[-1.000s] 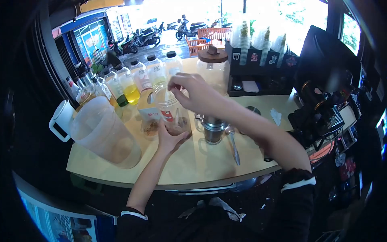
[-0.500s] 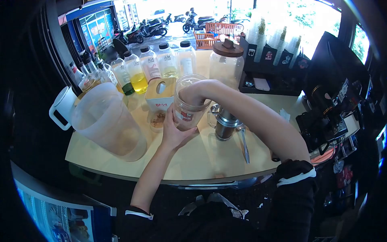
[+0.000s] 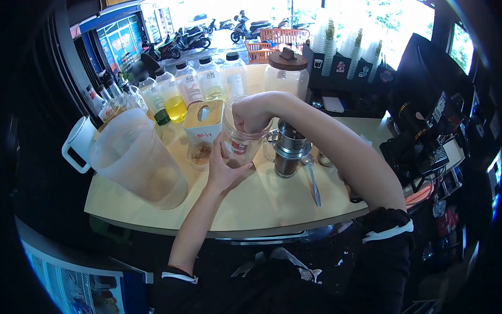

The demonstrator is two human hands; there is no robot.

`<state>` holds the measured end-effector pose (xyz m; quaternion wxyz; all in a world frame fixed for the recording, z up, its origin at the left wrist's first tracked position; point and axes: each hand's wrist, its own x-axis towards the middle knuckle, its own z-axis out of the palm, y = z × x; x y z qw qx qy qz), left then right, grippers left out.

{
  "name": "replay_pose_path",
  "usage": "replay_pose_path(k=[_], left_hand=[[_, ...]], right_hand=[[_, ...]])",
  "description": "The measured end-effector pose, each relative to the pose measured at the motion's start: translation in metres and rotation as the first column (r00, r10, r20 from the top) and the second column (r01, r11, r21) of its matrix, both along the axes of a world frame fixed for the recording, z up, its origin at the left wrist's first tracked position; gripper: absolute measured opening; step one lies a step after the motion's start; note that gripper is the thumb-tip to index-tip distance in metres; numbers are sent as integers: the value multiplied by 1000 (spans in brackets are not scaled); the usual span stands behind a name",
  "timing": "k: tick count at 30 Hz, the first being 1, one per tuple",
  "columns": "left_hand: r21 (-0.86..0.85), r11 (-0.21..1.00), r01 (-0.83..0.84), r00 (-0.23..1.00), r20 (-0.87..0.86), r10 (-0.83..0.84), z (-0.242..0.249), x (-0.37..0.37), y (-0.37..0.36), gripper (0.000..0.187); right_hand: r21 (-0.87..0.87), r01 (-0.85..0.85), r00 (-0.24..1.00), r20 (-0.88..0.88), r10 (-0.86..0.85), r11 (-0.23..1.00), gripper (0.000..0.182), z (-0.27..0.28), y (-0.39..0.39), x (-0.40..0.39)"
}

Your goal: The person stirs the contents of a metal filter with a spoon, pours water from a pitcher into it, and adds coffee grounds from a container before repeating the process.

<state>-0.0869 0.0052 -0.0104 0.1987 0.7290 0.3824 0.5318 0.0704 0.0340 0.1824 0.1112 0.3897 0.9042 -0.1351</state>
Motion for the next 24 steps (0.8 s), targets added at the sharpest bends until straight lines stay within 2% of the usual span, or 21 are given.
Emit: replay_pose_path(k=[3, 5, 6, 8, 16, 24], left_hand=[[5, 1000, 15, 1000, 12, -15, -2, 0, 2, 107], [-9, 1000, 23, 1000, 21, -23, -4, -1, 4, 107], [5, 1000, 6, 1000, 10, -6, -4, -1, 4, 107], [23, 1000, -9, 1000, 0, 9, -4, -2, 4, 107], [39, 998, -57, 998, -17, 58, -7, -5, 4, 102], [21, 998, -51, 999, 14, 51, -10, -2, 2, 106]], right_hand=[[-9, 18, 1000, -1, -18, 1000, 15, 7, -4, 3], [-87, 123, 989, -67, -129, 989, 20, 13, -9, 6], [-84, 124, 989, -68, -130, 989, 20, 16, -10, 8], [-130, 124, 970, -195, -148, 984, 23, 22, -14, 14], [-79, 191, 933, -296, -206, 978, 20, 49, -38, 31], [-62, 209, 889, -404, -216, 976, 18, 47, -50, 52]])
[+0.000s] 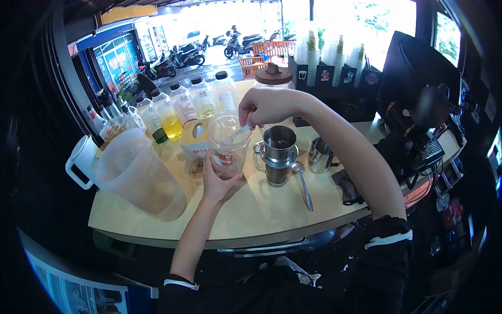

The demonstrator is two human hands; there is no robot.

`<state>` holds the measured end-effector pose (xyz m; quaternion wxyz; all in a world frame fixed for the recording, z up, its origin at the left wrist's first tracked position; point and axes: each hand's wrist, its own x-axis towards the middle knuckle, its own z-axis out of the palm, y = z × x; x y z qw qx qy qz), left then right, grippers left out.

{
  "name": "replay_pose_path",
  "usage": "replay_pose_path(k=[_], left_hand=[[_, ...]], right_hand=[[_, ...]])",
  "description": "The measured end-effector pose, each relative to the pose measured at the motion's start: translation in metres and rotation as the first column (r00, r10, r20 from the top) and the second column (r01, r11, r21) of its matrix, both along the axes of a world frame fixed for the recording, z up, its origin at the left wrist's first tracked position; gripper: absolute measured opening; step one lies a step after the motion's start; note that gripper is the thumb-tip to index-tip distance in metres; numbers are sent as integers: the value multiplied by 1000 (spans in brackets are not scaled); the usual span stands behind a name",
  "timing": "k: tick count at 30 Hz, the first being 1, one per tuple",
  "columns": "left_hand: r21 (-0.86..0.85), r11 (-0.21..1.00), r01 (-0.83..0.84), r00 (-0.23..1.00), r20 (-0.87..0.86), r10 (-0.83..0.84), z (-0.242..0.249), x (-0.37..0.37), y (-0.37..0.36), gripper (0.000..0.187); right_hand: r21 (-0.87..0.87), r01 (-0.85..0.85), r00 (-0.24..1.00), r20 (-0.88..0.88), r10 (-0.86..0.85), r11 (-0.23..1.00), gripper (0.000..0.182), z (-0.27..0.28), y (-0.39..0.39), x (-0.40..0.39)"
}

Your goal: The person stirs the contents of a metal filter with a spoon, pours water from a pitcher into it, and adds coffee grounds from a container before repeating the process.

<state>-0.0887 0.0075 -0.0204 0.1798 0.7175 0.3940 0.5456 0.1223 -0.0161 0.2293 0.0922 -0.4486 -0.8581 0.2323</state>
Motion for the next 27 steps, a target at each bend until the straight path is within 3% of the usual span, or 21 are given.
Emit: replay_pose_path(k=[16, 22, 27], left_hand=[[60, 998, -35, 999, 38, 33, 4, 6, -8, 103], [36, 999, 21, 996, 83, -24, 1, 6, -7, 104], [49, 999, 9, 999, 30, -11, 3, 5, -9, 106]], right_hand=[[-103, 33, 982, -183, -51, 994, 19, -9, -10, 20], [-118, 38, 967, -246, -66, 992, 19, -16, -10, 24], [-117, 42, 953, -295, -75, 992, 17, -15, -16, 29]])
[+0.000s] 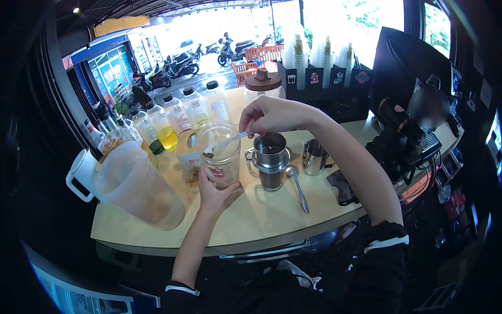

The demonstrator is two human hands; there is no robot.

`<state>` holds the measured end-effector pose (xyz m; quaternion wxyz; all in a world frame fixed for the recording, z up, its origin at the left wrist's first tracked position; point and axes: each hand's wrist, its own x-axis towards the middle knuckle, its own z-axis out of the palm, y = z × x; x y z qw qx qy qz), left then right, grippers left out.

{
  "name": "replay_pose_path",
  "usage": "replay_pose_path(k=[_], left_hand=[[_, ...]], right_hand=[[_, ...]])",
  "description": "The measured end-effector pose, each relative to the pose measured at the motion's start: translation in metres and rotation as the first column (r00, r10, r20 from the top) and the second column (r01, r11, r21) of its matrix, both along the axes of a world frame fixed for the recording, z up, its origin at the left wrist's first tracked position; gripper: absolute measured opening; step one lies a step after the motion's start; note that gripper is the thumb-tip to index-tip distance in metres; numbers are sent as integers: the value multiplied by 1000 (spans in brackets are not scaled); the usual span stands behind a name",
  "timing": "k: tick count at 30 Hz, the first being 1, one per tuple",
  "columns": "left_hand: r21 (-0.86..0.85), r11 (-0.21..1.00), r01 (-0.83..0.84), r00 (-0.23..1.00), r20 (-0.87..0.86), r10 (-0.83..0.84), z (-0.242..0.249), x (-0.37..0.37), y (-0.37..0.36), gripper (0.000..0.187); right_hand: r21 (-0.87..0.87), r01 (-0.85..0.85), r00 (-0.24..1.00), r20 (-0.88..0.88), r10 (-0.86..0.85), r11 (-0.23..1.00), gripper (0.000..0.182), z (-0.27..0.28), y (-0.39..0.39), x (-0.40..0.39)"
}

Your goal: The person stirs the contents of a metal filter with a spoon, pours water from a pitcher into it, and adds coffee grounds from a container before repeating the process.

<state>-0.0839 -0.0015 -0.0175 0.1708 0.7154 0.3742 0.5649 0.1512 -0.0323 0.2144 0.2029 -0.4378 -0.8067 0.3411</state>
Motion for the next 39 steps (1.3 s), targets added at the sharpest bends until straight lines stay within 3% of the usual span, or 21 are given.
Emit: replay_pose_path(k=[5, 8, 12, 14, 15, 17, 21, 32, 39], left_hand=[[-57, 998, -11, 999, -51, 8, -1, -4, 0, 106], [-105, 993, 55, 998, 19, -53, 1, -3, -1, 106], [-182, 981, 61, 998, 13, -59, -6, -1, 1, 102], [-202, 978, 53, 998, -14, -57, -8, 1, 3, 100], [-209, 976, 56, 998, -23, -63, -1, 2, -1, 99], [-218, 974, 65, 997, -33, -74, 6, 4, -6, 97], [-226, 965, 133, 991, 45, -126, 8, 6, -5, 97], [-233, 955, 184, 982, 83, -169, 0, 4, 1, 98], [-201, 972, 125, 992, 4, -127, 3, 3, -2, 95]], right_hand=[[89, 81, 996, -52, -77, 993, 18, 0, -6, 19], [151, 105, 989, -122, -87, 983, 16, -6, -11, 36], [217, 182, 982, -94, -165, 959, 14, -13, -30, 57], [249, 324, 946, -79, -314, 913, 13, -22, -36, 67], [245, 328, 945, -78, -318, 912, 13, -27, -39, 69], [425, 343, 930, -26, -367, 838, 13, -35, -47, 72], [496, 397, 902, -54, -429, 772, 11, -45, -57, 70], [495, 422, 886, -48, -461, 760, 12, -58, -62, 66], [508, 418, 884, -38, -465, 753, 11, -57, -64, 65]])
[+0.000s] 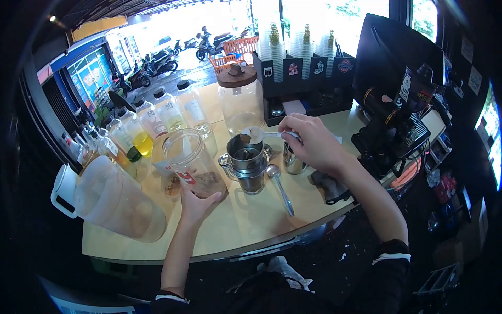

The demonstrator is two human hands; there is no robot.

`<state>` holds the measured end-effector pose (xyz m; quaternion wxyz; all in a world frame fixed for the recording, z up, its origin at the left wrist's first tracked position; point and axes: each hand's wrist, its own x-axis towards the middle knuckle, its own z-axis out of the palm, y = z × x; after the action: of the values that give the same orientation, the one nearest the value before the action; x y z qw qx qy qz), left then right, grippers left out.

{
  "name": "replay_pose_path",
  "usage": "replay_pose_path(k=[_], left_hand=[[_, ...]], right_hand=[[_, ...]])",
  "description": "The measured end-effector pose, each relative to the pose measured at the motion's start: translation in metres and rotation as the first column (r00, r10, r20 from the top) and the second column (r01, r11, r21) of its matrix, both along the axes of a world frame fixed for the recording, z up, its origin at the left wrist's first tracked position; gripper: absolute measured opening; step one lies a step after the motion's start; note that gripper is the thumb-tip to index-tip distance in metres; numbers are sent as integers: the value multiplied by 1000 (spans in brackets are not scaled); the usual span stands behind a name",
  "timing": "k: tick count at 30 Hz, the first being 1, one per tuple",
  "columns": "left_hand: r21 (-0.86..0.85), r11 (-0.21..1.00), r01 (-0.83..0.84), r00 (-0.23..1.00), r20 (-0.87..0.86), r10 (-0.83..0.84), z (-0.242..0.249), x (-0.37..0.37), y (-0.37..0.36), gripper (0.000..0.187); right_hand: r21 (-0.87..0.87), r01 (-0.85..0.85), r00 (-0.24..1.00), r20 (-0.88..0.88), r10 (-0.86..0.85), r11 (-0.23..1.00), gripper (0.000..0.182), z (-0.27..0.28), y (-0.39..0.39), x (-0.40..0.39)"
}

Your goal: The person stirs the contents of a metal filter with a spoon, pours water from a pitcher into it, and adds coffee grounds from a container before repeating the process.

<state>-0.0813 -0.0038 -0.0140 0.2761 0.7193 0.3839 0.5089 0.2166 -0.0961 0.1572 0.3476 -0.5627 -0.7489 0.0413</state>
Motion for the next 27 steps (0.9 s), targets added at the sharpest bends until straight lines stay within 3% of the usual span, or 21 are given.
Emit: replay_pose_path(k=[11, 16, 19, 27], left_hand=[[4, 1000, 24, 999, 37, -25, -6, 1, 5, 95], [-70, 996, 58, 995, 87, -52, -5, 1, 4, 100], [-67, 996, 56, 996, 75, -51, -3, 2, 3, 100], [-58, 997, 47, 997, 71, -43, -5, 1, 4, 100]], right_hand=[[39, -18, 1000, -1, 18, 999, 10, -5, -2, 6], [64, -41, 999, 33, 38, 997, 9, -5, -5, 10], [51, -23, 999, -33, 25, 998, 9, -4, -12, 8], [133, -45, 987, 161, 23, 990, 10, -9, -21, 5]])
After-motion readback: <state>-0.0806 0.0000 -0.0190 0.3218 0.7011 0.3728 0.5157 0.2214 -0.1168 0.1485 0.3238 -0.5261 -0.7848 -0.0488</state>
